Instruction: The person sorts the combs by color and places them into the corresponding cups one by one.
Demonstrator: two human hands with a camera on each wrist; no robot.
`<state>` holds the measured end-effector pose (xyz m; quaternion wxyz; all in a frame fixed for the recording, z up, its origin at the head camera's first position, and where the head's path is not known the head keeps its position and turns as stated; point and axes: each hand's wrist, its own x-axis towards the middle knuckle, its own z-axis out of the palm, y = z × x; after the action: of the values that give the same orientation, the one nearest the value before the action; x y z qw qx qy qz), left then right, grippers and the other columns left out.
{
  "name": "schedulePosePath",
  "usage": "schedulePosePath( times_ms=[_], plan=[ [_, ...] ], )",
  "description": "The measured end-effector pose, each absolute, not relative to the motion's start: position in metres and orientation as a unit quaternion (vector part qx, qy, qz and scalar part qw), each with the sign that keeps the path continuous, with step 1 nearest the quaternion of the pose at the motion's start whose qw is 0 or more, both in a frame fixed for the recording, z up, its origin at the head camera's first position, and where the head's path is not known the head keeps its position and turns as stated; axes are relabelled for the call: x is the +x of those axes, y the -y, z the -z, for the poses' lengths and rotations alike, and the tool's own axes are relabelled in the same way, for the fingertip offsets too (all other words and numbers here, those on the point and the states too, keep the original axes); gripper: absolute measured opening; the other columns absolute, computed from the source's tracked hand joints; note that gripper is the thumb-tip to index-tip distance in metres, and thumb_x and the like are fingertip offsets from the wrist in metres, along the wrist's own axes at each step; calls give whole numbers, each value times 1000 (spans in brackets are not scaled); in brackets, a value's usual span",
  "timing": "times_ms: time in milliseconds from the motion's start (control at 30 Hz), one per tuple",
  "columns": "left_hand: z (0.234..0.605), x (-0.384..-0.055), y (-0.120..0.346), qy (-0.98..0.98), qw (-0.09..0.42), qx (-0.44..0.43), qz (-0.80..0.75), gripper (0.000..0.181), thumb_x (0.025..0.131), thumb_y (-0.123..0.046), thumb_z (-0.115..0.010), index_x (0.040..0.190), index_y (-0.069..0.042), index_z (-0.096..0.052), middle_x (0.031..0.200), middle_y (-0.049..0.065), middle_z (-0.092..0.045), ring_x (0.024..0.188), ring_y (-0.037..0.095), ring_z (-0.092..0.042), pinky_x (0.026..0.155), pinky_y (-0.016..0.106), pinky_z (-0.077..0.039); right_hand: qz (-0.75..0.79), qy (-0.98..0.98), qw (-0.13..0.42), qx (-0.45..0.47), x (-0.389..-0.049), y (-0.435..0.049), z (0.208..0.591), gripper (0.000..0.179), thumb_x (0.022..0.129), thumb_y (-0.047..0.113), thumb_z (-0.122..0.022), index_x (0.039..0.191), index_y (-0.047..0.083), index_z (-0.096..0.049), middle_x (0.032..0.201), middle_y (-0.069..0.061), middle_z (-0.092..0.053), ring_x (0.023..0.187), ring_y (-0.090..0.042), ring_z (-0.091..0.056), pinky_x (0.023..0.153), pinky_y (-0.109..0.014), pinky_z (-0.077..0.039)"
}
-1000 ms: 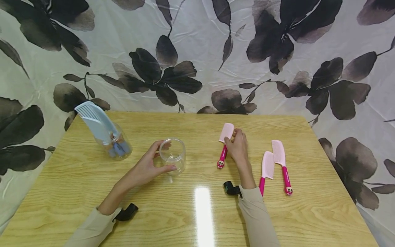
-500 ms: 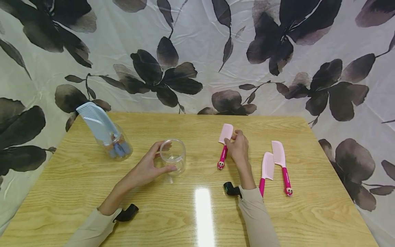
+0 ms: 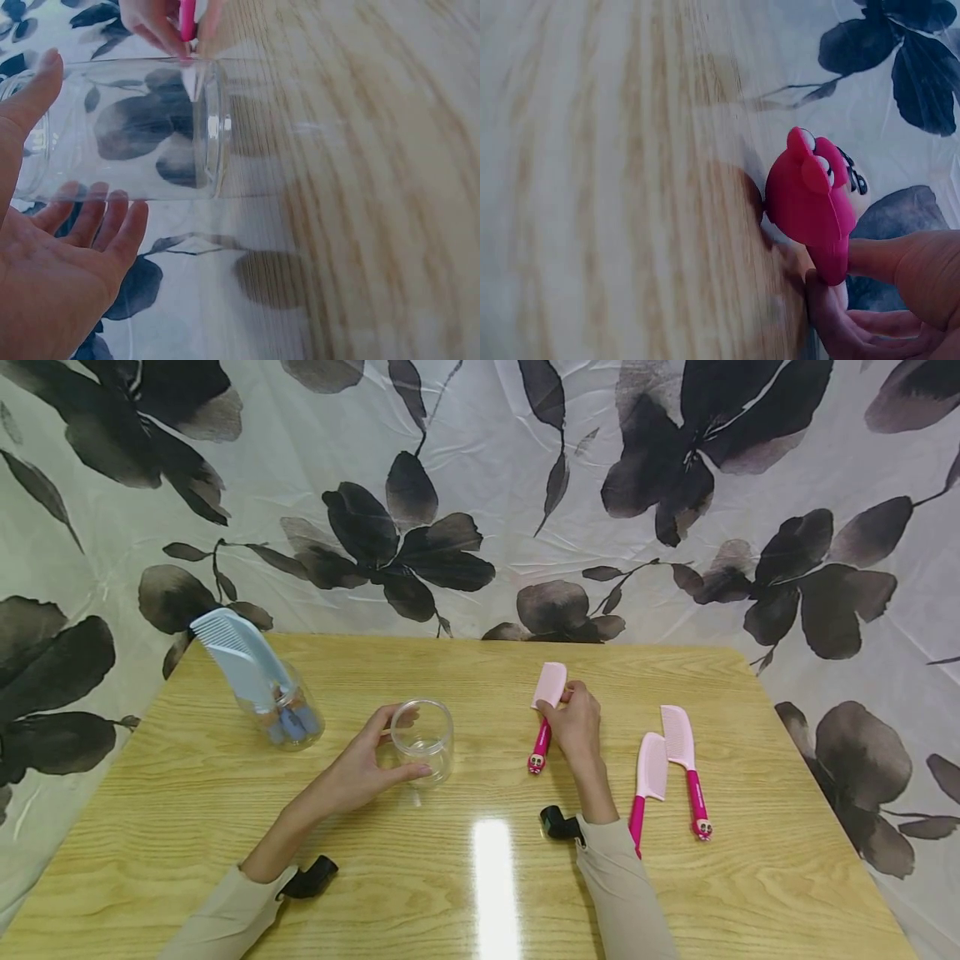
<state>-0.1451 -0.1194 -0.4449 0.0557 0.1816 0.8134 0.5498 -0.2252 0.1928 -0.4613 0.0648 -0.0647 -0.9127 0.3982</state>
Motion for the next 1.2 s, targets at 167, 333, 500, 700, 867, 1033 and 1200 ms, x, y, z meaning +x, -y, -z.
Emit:
schedulePosePath(
  times_ms=[167,333,500,700,867,1033,1200],
  plan=[
    [446,-145,120,-816,58,177,-548,84,85,-25,-88,151,-11,-38,151,16,-44,139,33,-44,113,54,-40,-404,910,64,-65,-226,-194,460,55,93,15,-76,135,-13,-55,112,-29,-69,97,-37,-69,70,-27,-51],
    [446,-146,119,-819,62,175,-544,84,85,-28,-88,151,-13,-38,150,13,-44,139,32,-44,113,54,-40,-439,893,83,-61,-226,-197,453,45,95,12,-71,133,-10,-59,107,-27,-69,80,-24,-67,58,-17,-45],
    [445,-146,119,-818,64,168,-546,86,84,-28,-88,152,-14,-38,150,11,-44,136,39,-46,111,56,-42,-471,875,106,-45,-223,-197,442,37,98,14,-68,128,-6,-61,106,-24,-70,70,-13,-63,54,-14,-46],
    [447,-147,119,-816,60,175,-547,86,84,-26,-88,152,-12,-37,150,15,-43,137,38,-44,112,56,-41,-511,849,131,-22,-218,-195,423,33,99,12,-68,126,-6,-59,107,-25,-70,74,-17,-67,59,-16,-54],
    [449,-147,120,-813,58,181,-550,85,85,-24,-88,152,-11,-37,150,18,-43,139,37,-43,112,54,-41,-566,811,145,-4,-213,-190,407,35,99,8,-68,126,-9,-55,109,-29,-68,67,-2,-66,59,-19,-59],
    [449,-147,121,-814,61,176,-551,84,85,-25,-88,151,-13,-38,150,14,-43,137,38,-45,111,55,-42,-580,794,181,9,-205,-186,392,35,96,3,-70,124,-11,-55,106,-29,-68,68,-3,-67,61,-21,-60],
    [448,-147,121,-813,61,180,-550,86,85,-26,-88,152,-10,-37,151,15,-42,137,39,-45,111,56,-43,-600,771,213,25,-200,-186,385,35,95,0,-72,123,-11,-55,102,-25,-67,71,-2,-70,68,-30,-63]
  ],
)
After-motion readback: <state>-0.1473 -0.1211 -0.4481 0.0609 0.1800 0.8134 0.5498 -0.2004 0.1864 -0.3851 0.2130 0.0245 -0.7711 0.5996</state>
